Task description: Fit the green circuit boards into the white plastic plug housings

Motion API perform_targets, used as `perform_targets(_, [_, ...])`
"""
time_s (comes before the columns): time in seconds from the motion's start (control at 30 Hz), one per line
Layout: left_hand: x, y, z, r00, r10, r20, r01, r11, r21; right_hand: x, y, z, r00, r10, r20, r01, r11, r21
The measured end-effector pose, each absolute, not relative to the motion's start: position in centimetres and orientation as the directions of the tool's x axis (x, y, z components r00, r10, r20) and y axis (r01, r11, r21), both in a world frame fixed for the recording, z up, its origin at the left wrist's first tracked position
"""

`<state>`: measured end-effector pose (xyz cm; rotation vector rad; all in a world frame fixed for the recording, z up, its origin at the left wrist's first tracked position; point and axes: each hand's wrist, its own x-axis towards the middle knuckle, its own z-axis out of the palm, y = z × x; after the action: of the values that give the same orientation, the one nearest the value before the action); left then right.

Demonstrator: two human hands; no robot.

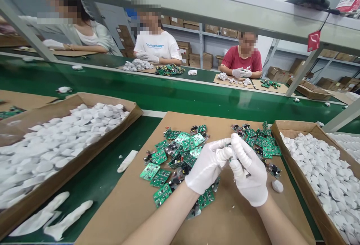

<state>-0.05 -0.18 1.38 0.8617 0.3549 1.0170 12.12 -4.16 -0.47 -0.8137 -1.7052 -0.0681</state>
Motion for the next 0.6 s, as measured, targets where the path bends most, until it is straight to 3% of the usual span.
perform_targets(0.1, [-0.1,-0.2,1.7,0.516,0.847,0.126,-0.59,0.245,0.769,12.2,-4.3,-0.5,-0.1,0.507,0.856,0.538,0.752,-0.382])
perform_targets(0.27, [-0.1,-0.6,2.1,0.505,0.854,0.125,-0.617,0.256,0.745,12.1,-4.4,-0.6,-0.021,0.587,0.809,0.456,0.726,-0.515])
perform_targets(0.47, [-0.2,-0.6,2.4,0.54,0.831,0.132,-0.602,0.272,0.751,12.3,-4.4,0.0,-0.099,0.525,0.845,0.525,0.749,-0.404])
perform_targets(0.6, [-0.1,-0.6,2.7,0.527,0.842,0.117,-0.592,0.265,0.761,12.6,-4.8,0.0,-0.024,0.609,0.793,0.362,0.744,-0.561])
